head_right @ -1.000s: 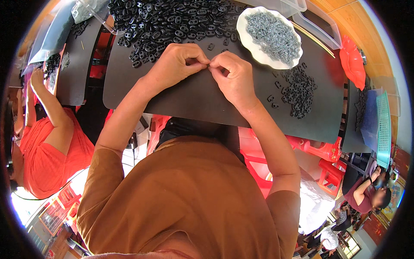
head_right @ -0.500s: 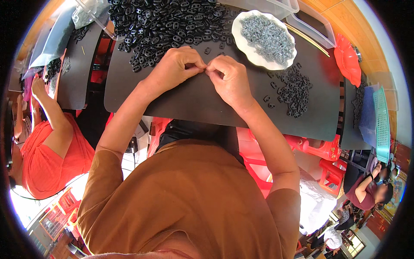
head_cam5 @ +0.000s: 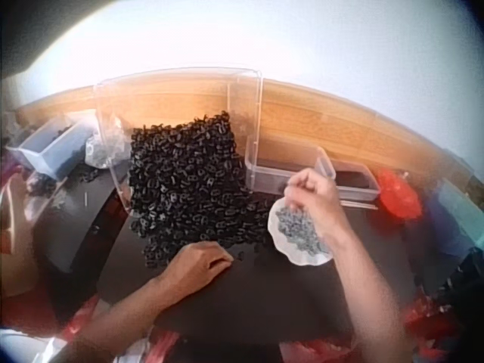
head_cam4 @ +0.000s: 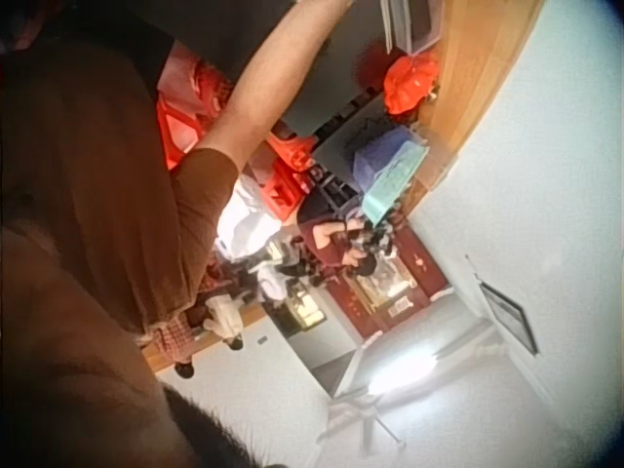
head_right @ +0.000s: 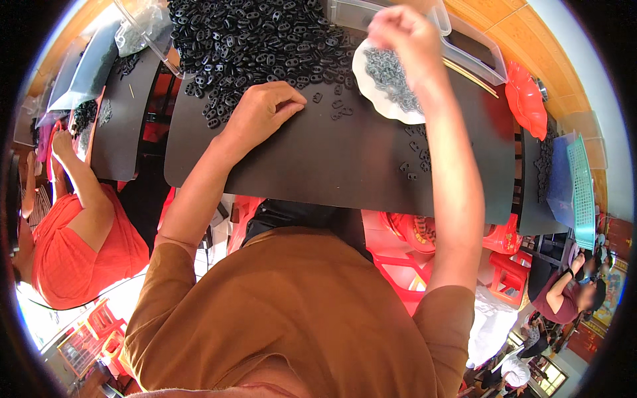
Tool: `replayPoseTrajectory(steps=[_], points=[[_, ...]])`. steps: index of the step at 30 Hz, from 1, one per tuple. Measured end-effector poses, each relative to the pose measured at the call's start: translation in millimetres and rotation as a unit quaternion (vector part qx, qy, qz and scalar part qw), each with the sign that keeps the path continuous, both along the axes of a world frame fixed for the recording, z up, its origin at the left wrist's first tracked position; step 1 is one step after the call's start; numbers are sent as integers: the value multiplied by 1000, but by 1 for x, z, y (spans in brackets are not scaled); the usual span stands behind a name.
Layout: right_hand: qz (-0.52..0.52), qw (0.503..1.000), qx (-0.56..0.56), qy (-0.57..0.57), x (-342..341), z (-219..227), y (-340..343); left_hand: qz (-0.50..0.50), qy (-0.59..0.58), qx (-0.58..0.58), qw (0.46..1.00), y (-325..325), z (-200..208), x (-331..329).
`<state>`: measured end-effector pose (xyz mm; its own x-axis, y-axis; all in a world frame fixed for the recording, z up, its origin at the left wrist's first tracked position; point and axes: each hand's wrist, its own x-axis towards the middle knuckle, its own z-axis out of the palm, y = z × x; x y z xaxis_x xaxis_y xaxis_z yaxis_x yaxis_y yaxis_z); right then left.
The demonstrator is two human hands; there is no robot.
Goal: The person sits at a table and repeatedly picks up small black plastic rings and metal pins. They insert the pins into the rings by hand and place the assembled units into a white bowl. The person occasionally reaches for more parts from a nearby plastic container.
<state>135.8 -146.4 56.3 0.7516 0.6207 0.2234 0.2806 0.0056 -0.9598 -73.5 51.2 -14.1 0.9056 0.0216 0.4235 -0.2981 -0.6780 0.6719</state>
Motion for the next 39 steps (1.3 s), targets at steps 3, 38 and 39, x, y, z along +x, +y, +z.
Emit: replayPoseTrajectory(steps=[3, 38, 39], points=[[-128, 985, 89, -68, 39, 8, 13, 7, -5, 14, 1000, 0, 0, 0], [-133, 940, -198, -245, -38, -61, -40, -66, 147, -216, 963, -22, 5, 41], [-139, 939, -208, -236, -43, -53, -38, -63, 153, -220, 961, -22, 8, 41]])
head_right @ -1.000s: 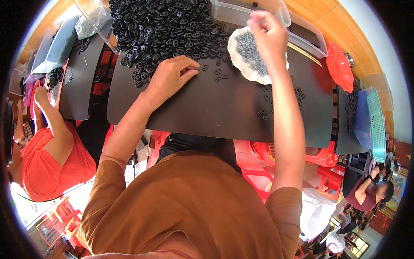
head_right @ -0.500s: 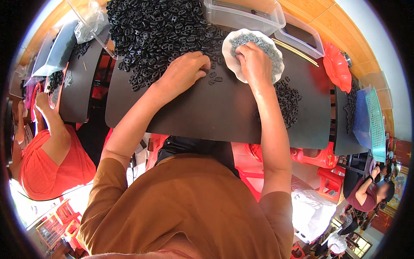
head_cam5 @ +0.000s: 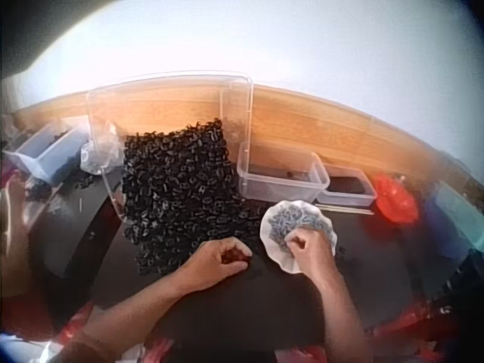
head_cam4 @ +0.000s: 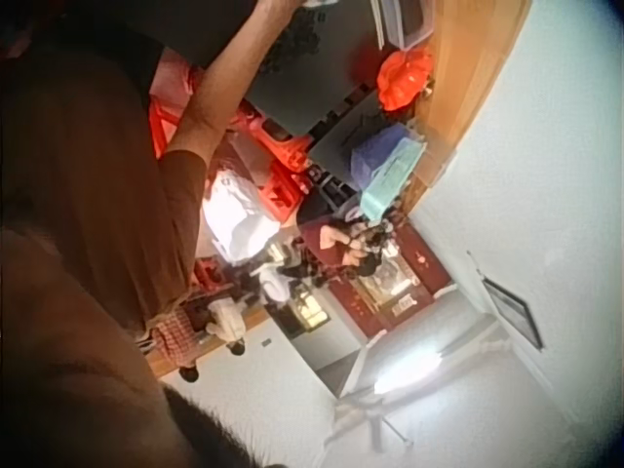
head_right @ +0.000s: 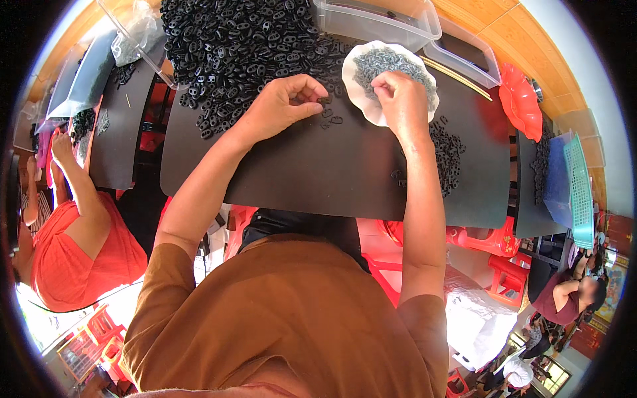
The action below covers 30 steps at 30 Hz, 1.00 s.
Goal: The person sits at a table and repeatedly picks up small black plastic rings and metal pins. They insert the pins into the rings by hand and place the assembled units into a white bowl. The person occasionally reaches for more parts from a nearby plastic container.
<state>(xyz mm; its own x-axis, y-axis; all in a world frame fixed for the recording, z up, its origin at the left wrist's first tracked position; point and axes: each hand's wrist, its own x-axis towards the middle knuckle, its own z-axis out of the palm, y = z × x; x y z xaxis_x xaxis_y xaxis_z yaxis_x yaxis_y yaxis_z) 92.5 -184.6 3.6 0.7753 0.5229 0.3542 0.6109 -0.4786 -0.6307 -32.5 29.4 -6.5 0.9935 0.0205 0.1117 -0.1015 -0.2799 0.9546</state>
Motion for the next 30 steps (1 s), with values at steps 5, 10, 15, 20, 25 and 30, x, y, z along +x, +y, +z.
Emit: replayPoseTrajectory(steps=[5, 10, 15, 20, 25, 30], points=[[2, 999, -5, -36, -1, 8, -2, -37, 19, -75, 996, 3, -6, 2], [-4, 998, 58, 31, 1, 1, 0, -38, 48, -175, 983, 2, -4, 1], [28, 961, 180, 206, -3, 3, 0, -35, 13, -119, 992, 4, 0, 0], [123, 926, 211, 287, -32, -2, 22, -54, 35, -156, 986, 1, -3, 0], [106, 914, 260, 293, -18, -12, 19, -41, -49, -181, 981, -2, -8, 3], [112, 938, 173, 278, -38, 0, 23, -8, 9, -128, 992, -4, -1, 1]])
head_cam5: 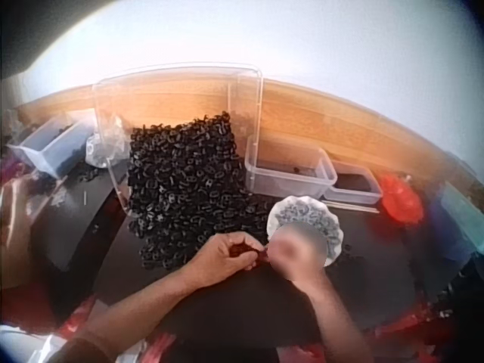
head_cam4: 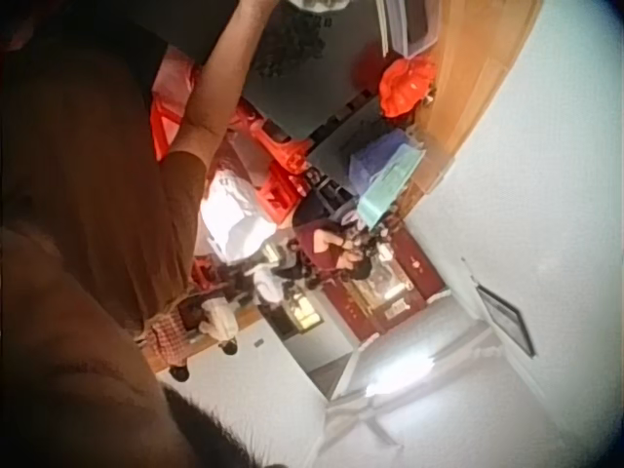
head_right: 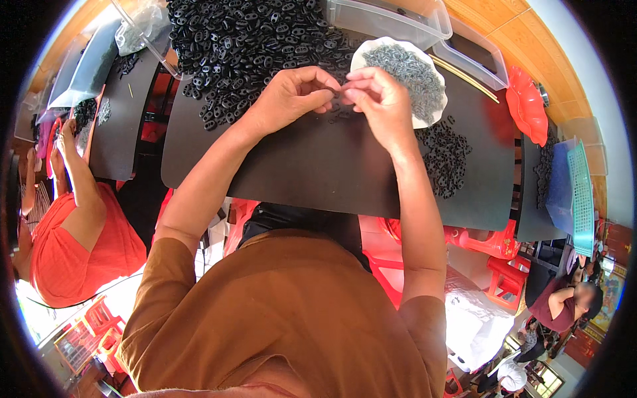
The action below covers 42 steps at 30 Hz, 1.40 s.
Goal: The person sits at a table and repeatedly picks up small black plastic rings and metal pins. They insert the pins into the rings by hand and place the assembled units into a white bowl. The person occasionally reaches for more parts from a nearby plastic container.
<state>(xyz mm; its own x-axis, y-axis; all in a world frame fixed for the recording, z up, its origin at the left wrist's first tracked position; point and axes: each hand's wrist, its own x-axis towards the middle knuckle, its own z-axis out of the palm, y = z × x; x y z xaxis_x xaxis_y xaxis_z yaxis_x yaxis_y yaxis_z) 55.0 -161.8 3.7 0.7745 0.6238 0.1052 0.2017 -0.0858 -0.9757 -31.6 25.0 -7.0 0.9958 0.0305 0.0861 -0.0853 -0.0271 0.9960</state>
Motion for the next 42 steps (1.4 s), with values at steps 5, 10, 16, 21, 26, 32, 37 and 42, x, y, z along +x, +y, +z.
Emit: replayPoseTrajectory(steps=[5, 10, 16, 21, 26, 32, 37, 42], points=[[7, 1000, -22, -2, -9, 0, 9, 60, -29, 79, 995, -4, 7, -3], [-8, 1000, -25, 17, -12, 1, 12, 86, -214, 229, 946, -4, -1, -1], [-5, 1000, -14, 11, -11, 4, 11, 72, -131, 144, 978, -4, 4, -2], [23, 999, 26, -38, -6, -3, 8, 7, 9, 50, 999, 1, 4, 1], [60, 991, 103, 59, -1, -1, 5, -13, -4, -45, 999, -3, 3, 3], [20, 995, 91, -45, -9, -3, 9, -18, -39, -22, 999, -2, -1, 5], [47, 973, 187, 129, -9, 3, 8, -14, -64, -21, 998, -5, 6, 3], [21, 988, 151, -26, -11, -3, 11, 6, -122, 79, 989, -5, 9, -1]])
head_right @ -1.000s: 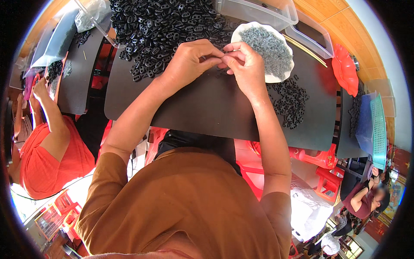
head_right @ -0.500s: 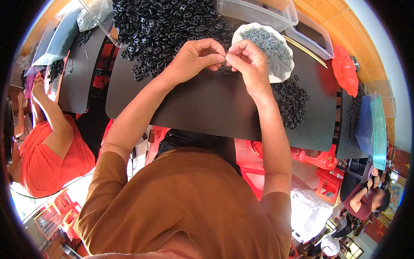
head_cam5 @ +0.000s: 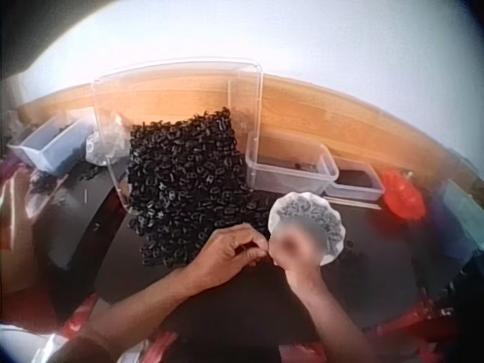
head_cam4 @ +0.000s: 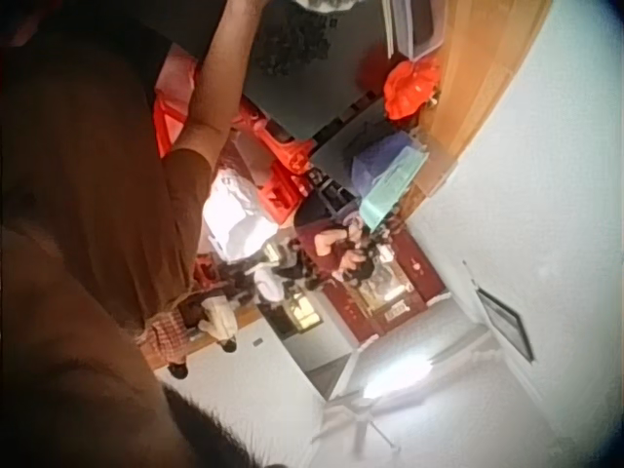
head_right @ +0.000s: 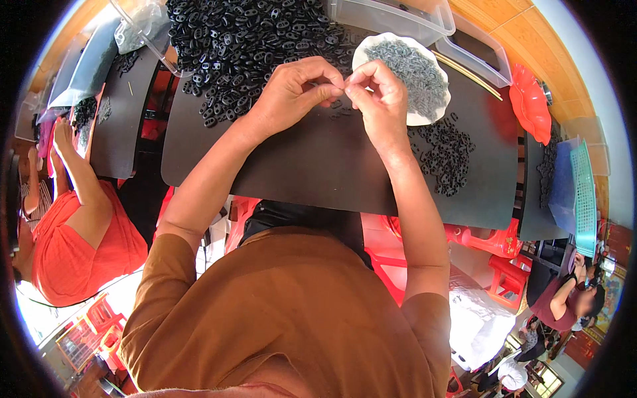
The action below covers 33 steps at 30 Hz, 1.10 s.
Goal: The person sits at a table and repeatedly picks up small black plastic rings and metal pins. They insert the pins into the rings by hand and place the assembled units into a white bowl. The person occasionally reaches for more parts from a nearby plastic container.
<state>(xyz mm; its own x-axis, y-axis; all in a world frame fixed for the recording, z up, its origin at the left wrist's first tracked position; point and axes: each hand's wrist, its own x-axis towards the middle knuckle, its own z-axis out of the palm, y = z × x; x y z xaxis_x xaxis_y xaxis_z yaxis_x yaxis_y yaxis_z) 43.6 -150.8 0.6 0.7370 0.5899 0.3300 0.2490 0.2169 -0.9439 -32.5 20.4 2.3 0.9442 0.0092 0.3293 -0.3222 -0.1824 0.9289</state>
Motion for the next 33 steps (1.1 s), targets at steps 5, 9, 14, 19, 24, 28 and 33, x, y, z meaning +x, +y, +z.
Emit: replayPoseTrajectory(steps=[5, 9, 14, 19, 24, 28, 33], points=[[46, 994, 21, 100, 4, 5, 0, -9, 59, -145, 988, 1, -7, 5], [53, 986, 7, 158, 6, 9, -4, -2, 62, -158, 985, -1, -10, 8], [65, 987, -23, 143, 22, 3, -14, 16, 72, -102, 992, -5, -11, 18], [93, 982, 16, 162, 28, 10, -21, -37, 68, -138, 987, -13, -4, 29], [127, 940, 92, 301, 29, 12, -23, -84, 50, -146, 984, -17, 5, 33], [-45, 997, -29, 63, 42, 15, -31, -54, 68, -130, 988, -15, -2, 39], [-172, 920, -326, -133, 58, 11, -53, -26, 137, -53, 989, -6, -9, 33]])
